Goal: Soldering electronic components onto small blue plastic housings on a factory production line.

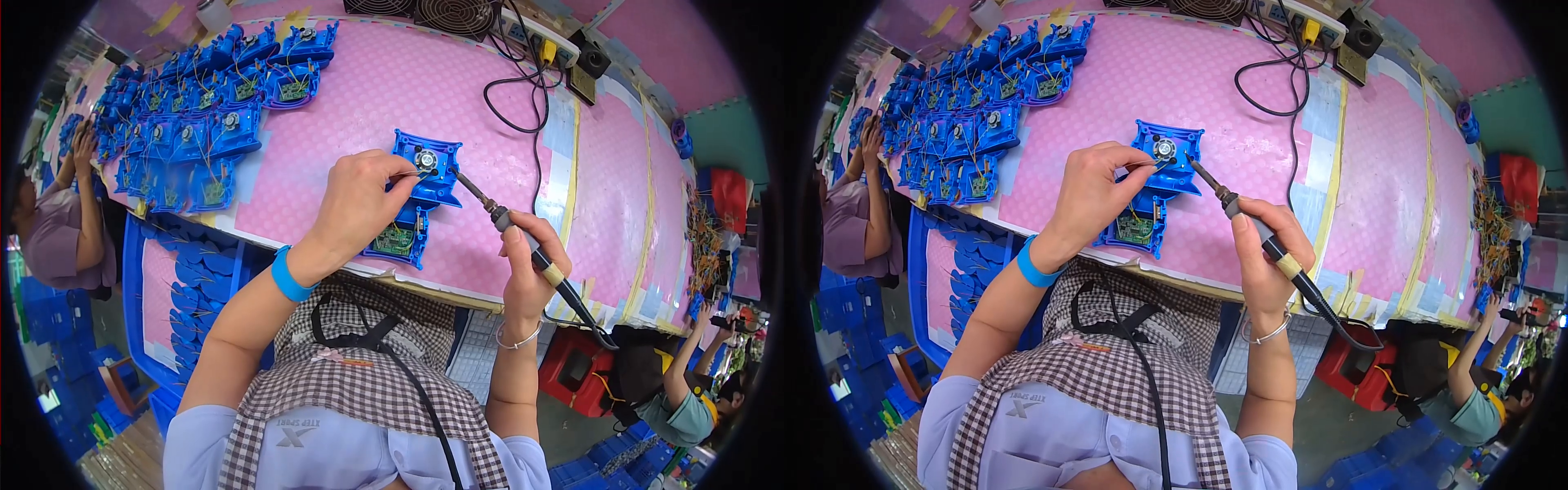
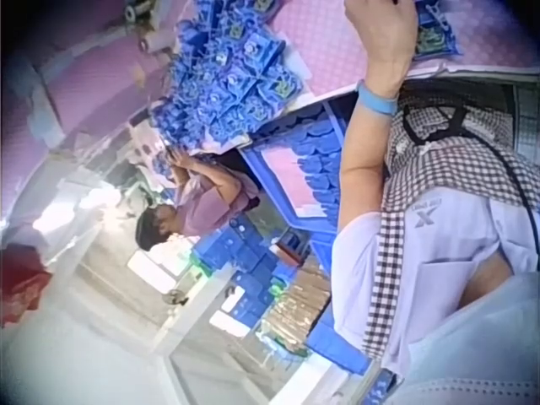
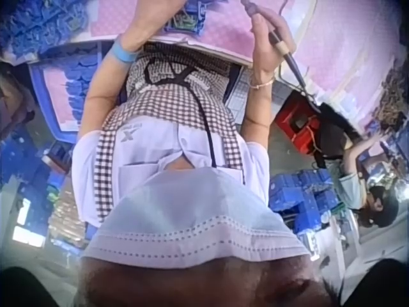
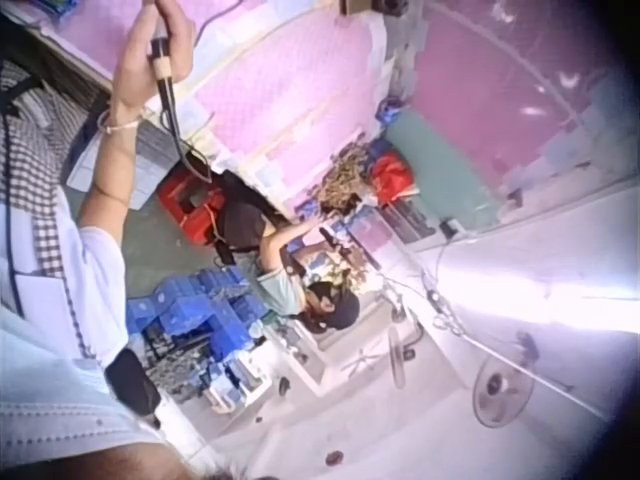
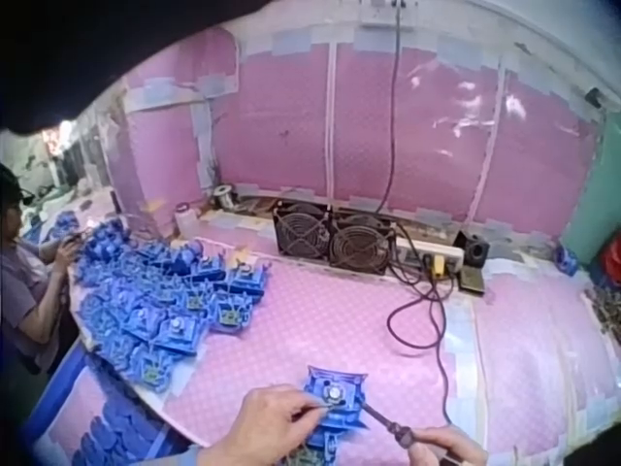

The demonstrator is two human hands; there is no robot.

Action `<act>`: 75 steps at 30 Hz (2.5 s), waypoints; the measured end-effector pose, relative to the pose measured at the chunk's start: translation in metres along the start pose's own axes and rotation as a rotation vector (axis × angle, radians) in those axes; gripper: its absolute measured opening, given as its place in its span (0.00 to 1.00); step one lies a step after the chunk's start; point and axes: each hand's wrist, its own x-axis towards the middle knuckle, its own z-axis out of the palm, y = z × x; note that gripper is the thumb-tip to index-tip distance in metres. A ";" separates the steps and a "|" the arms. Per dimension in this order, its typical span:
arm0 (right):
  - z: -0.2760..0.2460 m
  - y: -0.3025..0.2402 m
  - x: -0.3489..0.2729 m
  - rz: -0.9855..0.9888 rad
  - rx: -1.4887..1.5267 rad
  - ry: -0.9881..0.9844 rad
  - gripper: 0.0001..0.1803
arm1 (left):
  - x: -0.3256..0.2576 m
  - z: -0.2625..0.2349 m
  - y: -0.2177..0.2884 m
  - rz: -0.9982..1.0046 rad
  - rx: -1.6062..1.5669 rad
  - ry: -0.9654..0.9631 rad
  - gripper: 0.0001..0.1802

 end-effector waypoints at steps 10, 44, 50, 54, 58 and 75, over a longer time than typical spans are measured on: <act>-0.001 -0.005 -0.003 -0.055 0.088 0.071 0.12 | 0.001 0.002 0.001 0.001 -0.006 0.014 0.06; -0.312 0.194 0.313 -0.201 -0.938 0.814 0.23 | 0.050 0.078 -0.003 0.492 0.033 -0.543 0.15; -0.366 0.250 0.358 0.045 -0.917 0.854 0.38 | 0.059 0.083 0.005 0.581 0.100 -0.571 0.20; -0.386 0.274 0.390 -0.016 -0.795 0.875 0.46 | 0.066 0.084 0.010 0.582 0.173 -0.580 0.21; -0.427 0.301 0.410 0.023 -0.861 0.961 0.48 | 0.069 0.084 0.013 0.616 0.206 -0.650 0.20; -0.238 0.165 0.315 -0.277 -0.335 0.497 0.28 | 0.042 0.090 0.005 0.581 0.158 -0.501 0.20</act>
